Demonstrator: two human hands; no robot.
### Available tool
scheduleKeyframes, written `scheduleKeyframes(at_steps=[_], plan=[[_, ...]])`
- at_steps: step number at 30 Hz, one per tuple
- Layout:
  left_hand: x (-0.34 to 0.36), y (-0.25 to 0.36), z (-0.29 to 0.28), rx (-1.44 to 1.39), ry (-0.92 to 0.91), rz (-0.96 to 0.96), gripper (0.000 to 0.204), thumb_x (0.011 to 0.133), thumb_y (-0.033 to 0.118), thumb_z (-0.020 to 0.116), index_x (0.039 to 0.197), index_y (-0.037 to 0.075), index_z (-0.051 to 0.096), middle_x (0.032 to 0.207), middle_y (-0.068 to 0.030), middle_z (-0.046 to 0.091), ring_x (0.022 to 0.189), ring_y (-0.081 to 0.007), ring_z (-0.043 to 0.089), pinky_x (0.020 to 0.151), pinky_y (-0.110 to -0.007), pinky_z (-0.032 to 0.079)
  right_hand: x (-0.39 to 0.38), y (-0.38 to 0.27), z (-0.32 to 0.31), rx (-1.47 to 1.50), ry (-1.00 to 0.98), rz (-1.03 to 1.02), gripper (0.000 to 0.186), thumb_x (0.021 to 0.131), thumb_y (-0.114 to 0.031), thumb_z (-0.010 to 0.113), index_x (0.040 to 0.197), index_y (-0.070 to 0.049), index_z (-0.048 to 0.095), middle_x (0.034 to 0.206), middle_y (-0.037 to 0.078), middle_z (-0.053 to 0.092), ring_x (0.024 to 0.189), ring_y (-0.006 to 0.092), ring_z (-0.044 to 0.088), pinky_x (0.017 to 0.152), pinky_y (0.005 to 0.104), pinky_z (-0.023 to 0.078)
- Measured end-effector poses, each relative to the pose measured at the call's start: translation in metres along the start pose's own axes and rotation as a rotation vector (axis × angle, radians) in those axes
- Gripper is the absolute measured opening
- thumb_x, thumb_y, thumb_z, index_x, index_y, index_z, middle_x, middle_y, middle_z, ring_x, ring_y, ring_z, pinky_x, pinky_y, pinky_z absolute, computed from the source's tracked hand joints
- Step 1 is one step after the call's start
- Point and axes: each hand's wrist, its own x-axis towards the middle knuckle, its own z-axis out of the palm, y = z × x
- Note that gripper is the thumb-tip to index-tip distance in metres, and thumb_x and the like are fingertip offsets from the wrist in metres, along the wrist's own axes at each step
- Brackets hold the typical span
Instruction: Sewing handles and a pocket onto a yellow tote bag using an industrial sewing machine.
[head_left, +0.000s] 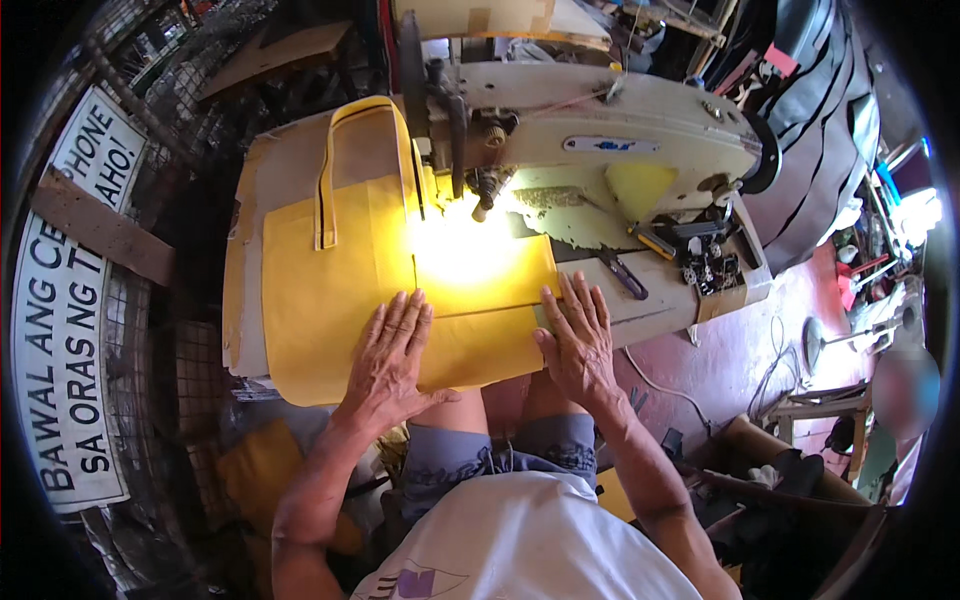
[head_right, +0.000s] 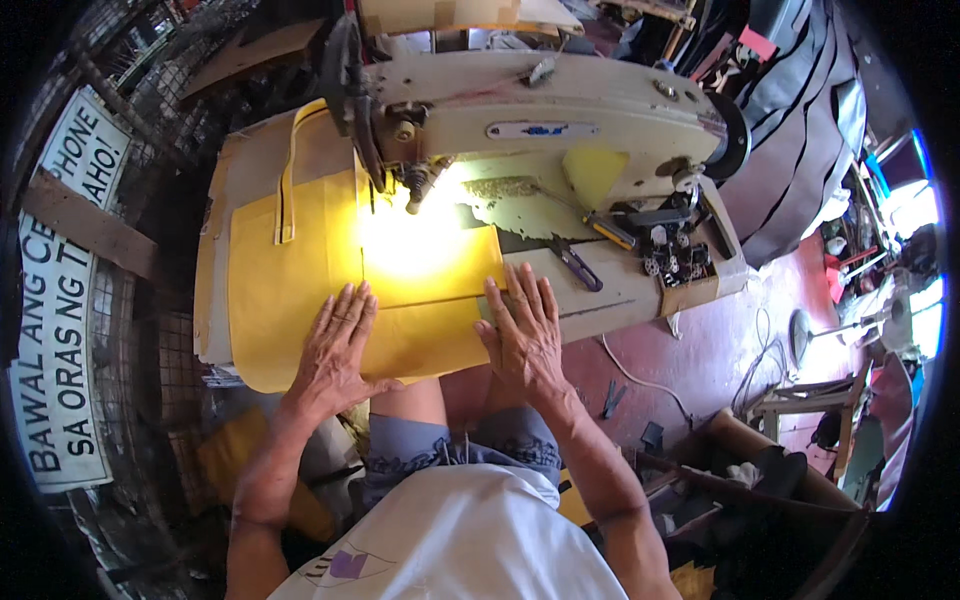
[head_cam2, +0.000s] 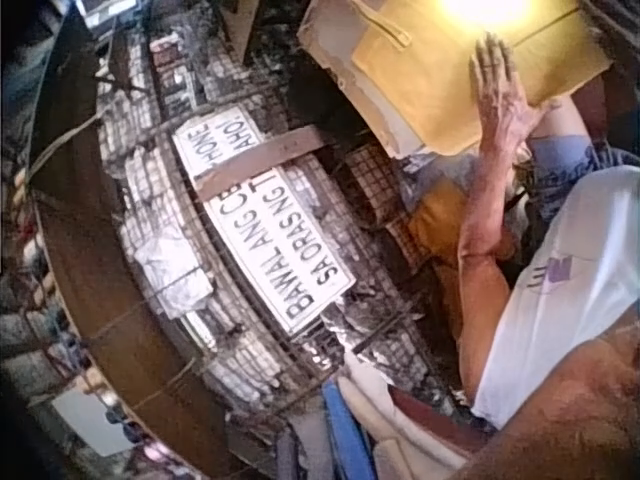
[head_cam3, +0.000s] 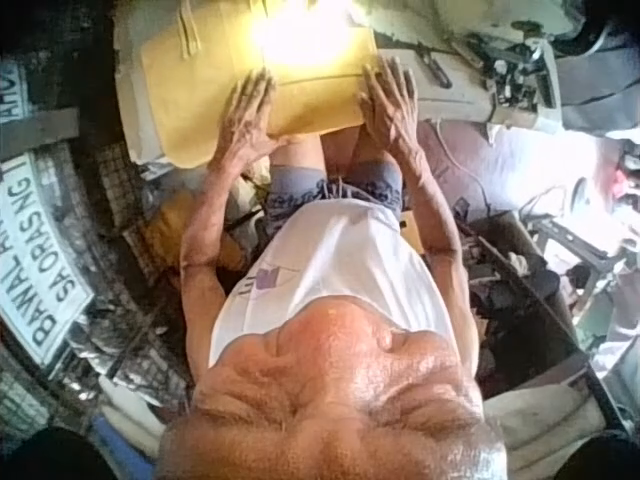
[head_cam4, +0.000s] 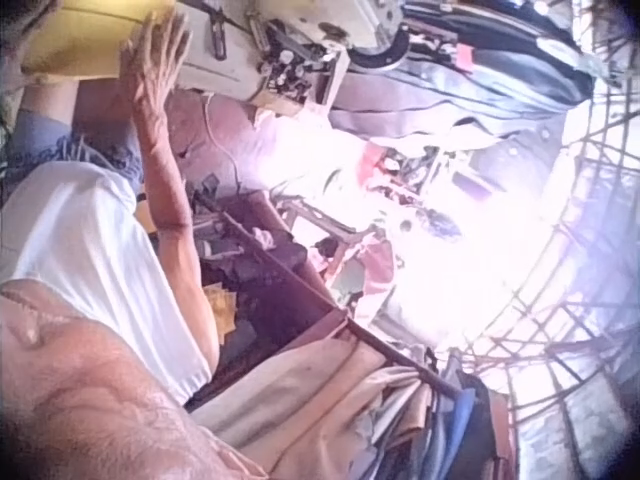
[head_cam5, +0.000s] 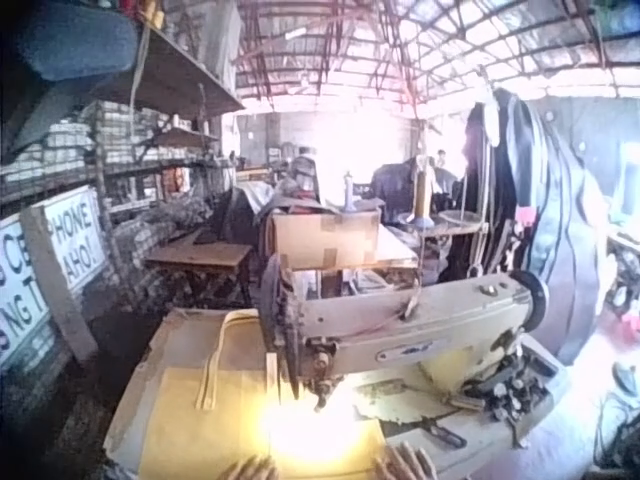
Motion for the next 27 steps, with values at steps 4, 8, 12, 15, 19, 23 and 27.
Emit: scheduleKeyframes(at_steps=[4, 8, 12, 15, 19, 23, 27], plan=[[0.002, 0.0, 0.005, 0.01, 0.044, -0.004, 0.11, 0.08, 0.075, 0.062, 0.151, -0.006, 0.038, 0.159, -0.0221, 0.034, 0.151, -0.0377, 0.027, 0.124, -0.049, 0.019, 0.012, -0.006, 0.015, 0.166, 0.261, 0.182, 0.051, 0.092, -0.02, 0.066, 0.138, -0.001, 0.056, 0.137, 0.022, 0.058, 0.133, 0.0391, 0.05, 0.116, 0.0494, 0.032], [0.005, 0.007, -0.001, -0.067, 0.031, -0.046, 0.094, 0.091, 0.067, 0.057, 0.15, -0.004, 0.04, 0.157, -0.0231, 0.035, 0.15, -0.0387, 0.027, 0.123, -0.05, 0.021, 0.032, -0.019, 0.007, 0.27, 0.313, 0.259, 0.042, 0.085, -0.003, 0.069, 0.125, -0.002, 0.06, 0.11, 0.016, 0.063, 0.105, 0.0358, 0.058, 0.095, 0.0463, 0.044], [0.018, 0.046, -0.015, -0.221, 0.386, -0.137, 0.066, 0.093, 0.028, 0.07, 0.149, 0.004, 0.044, 0.147, -0.0232, 0.041, 0.133, -0.0404, 0.047, 0.11, -0.05, 0.04, 0.022, -0.045, -0.029, 0.128, 0.439, 0.174, 0.036, 0.084, -0.001, 0.07, 0.12, -0.005, 0.065, 0.102, 0.013, 0.064, 0.103, 0.0324, 0.061, 0.101, 0.0458, 0.046], [0.034, 0.075, -0.032, -0.317, 0.406, 0.103, 0.048, 0.093, 0.022, 0.067, 0.137, 0.004, 0.057, 0.14, -0.0211, 0.046, 0.12, -0.0378, 0.056, 0.101, -0.046, 0.048, -0.009, -0.061, -0.056, 0.061, 0.413, -0.081, 0.031, 0.082, -0.001, 0.073, 0.112, -0.006, 0.068, 0.101, 0.011, 0.064, 0.108, 0.0317, 0.062, 0.107, 0.052, 0.043], [0.064, 0.1, -0.048, -0.364, 0.416, 0.327, 0.028, 0.092, 0.015, 0.065, 0.117, 0.003, 0.065, 0.134, -0.0176, 0.05, 0.113, -0.0347, 0.06, 0.098, -0.045, 0.051, -0.032, -0.056, -0.079, -0.051, 0.441, -0.043, 0.024, 0.08, -0.005, 0.074, 0.104, -0.007, 0.072, 0.097, 0.008, 0.063, 0.111, 0.0292, 0.06, 0.11, 0.0569, 0.038], [0.077, 0.09, -0.045, -0.53, 0.44, 0.48, 0.021, 0.09, 0.012, 0.064, 0.109, 0.004, 0.065, 0.133, -0.015, 0.053, 0.119, -0.0337, 0.059, 0.1, -0.043, 0.051, -0.036, -0.044, -0.11, -0.163, 0.435, 0.053, 0.024, 0.077, -0.003, 0.077, 0.099, -0.006, 0.071, 0.097, 0.008, 0.061, 0.105, 0.032, 0.06, 0.107, 0.0574, 0.039], [0.083, 0.043, -0.023, -0.685, 0.409, 0.499, 0.034, 0.082, 0.0, 0.064, 0.115, 0.008, 0.066, 0.14, -0.0136, 0.052, 0.125, -0.0336, 0.057, 0.102, -0.041, 0.051, -0.031, -0.067, -0.101, -0.049, 0.526, -0.179, 0.021, 0.074, -0.008, 0.076, 0.095, -0.009, 0.073, 0.093, 0.008, 0.061, 0.101, 0.0324, 0.061, 0.103, 0.0549, 0.043]])
